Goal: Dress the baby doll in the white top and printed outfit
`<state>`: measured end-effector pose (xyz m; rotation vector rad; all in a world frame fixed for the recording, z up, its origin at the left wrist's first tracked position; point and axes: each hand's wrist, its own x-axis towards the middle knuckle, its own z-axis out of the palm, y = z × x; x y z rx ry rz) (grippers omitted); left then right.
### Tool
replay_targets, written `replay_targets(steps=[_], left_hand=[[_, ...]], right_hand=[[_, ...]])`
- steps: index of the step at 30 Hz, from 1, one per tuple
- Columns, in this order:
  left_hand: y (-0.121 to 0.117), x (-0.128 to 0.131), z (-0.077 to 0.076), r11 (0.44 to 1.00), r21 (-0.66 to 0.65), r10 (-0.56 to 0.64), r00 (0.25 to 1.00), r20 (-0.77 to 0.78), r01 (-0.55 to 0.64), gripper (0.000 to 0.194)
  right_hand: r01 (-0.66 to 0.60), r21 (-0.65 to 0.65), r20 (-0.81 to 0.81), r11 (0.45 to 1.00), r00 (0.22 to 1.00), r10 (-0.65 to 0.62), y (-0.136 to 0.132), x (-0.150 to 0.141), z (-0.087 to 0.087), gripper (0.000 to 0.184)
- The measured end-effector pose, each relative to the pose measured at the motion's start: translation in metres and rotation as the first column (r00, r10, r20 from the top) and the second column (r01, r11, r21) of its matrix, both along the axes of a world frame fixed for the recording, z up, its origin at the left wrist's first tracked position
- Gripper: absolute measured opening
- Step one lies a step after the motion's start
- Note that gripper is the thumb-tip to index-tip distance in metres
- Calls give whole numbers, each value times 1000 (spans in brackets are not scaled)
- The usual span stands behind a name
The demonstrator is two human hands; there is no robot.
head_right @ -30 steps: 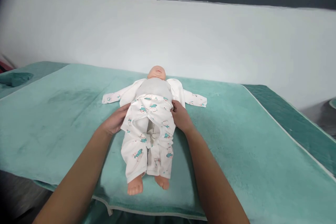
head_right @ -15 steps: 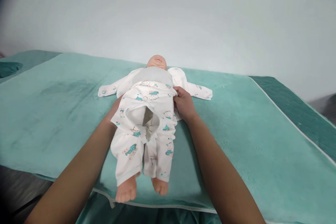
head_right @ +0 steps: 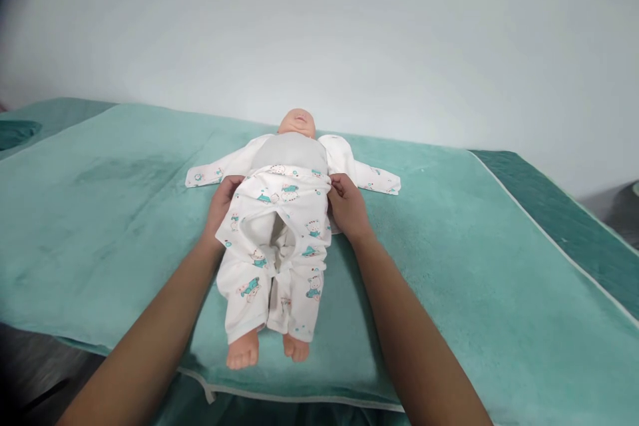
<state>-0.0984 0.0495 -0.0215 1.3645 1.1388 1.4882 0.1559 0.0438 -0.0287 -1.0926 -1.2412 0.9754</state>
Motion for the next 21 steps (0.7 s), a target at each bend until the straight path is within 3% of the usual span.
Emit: replay_targets(steps=[4,7,11,14,17,21], left_hand=[[11,3,3,988,-151,41,998,41,-34,15],[14,4,4,984,-165,70,997,40,-62,15],[8,3,1,999,-13,34,999,-7,-34,21],[6,0,1,977,211,55,981,-184,-16,25],[8,-1,6,928,371,130,915,-383,24,22],[16,-1,15,925,377,151,877,-456,37,19]], right_hand=[[42,-43,55,998,998,-39,14,2,-8,17],[89,-24,95,996,992,-86,16,1,-7,17],[145,82,87,986,985,-152,6,-3,2,15],[123,197,131,973,980,-150,3,-2,9,15],[-15,315,228,949,972,-61,9,3,16,10],[-210,348,348,914,934,81,18,7,28,13]])
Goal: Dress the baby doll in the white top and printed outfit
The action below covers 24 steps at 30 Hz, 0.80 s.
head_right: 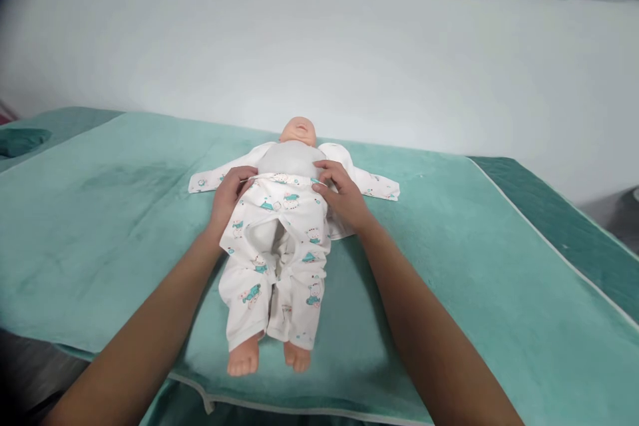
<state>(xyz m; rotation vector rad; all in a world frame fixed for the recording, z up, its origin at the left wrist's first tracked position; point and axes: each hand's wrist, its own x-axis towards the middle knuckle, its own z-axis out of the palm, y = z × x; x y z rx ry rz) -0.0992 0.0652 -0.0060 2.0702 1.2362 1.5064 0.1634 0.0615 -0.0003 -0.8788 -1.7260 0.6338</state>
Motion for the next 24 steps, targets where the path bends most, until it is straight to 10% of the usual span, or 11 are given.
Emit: replay_targets(steps=[8,12,17,24], left_hand=[[48,9,14,920,-310,274,958,78,-238,10],[55,13,9,908,-418,132,964,232,-24,11],[42,13,23,973,-209,-77,989,123,102,20],[64,16,47,967,-229,58,969,-239,-114,7]], right_hand=[[343,-97,134,934,934,-330,42,-15,12,17],[290,-231,-8,929,954,-300,51,-20,5,20],[182,-84,-55,980,981,-187,43,-17,8,18],[54,-127,85,990,995,-44,64,-16,19,19]])
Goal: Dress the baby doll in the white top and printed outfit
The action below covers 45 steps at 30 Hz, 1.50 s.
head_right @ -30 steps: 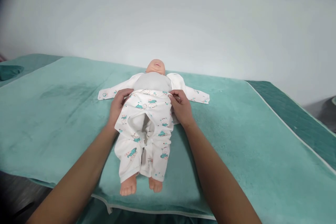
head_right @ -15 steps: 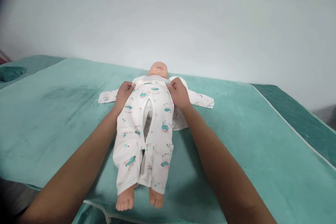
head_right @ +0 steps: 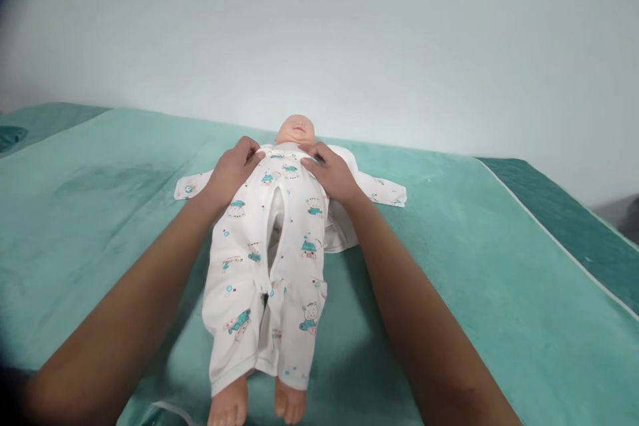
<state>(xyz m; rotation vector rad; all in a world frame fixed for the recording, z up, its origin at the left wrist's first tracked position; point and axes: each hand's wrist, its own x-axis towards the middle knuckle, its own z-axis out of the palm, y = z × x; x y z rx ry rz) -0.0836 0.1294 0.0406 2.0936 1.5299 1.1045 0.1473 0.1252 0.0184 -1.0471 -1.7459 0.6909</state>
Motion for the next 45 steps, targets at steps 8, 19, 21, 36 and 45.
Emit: replay_targets(steps=[8,19,21,36,45], left_hand=[[44,9,-1,985,-91,155,982,111,-145,16],[33,5,-22,999,50,5,998,65,-9,15],[30,0,-20,995,-77,-57,994,98,65,21],[59,9,-26,971,-122,227,959,168,-208,21],[50,2,-35,995,-104,19,976,218,4,18]], right_hand=[[320,38,111,947,940,-323,35,-5,-2,17],[258,-63,158,964,956,-246,27,-2,-7,28],[207,-107,228,972,957,-179,25,3,-3,34],[370,-5,213,929,908,-361,49,1,-15,29],[338,-56,137,939,935,-328,39,1,-18,17]])
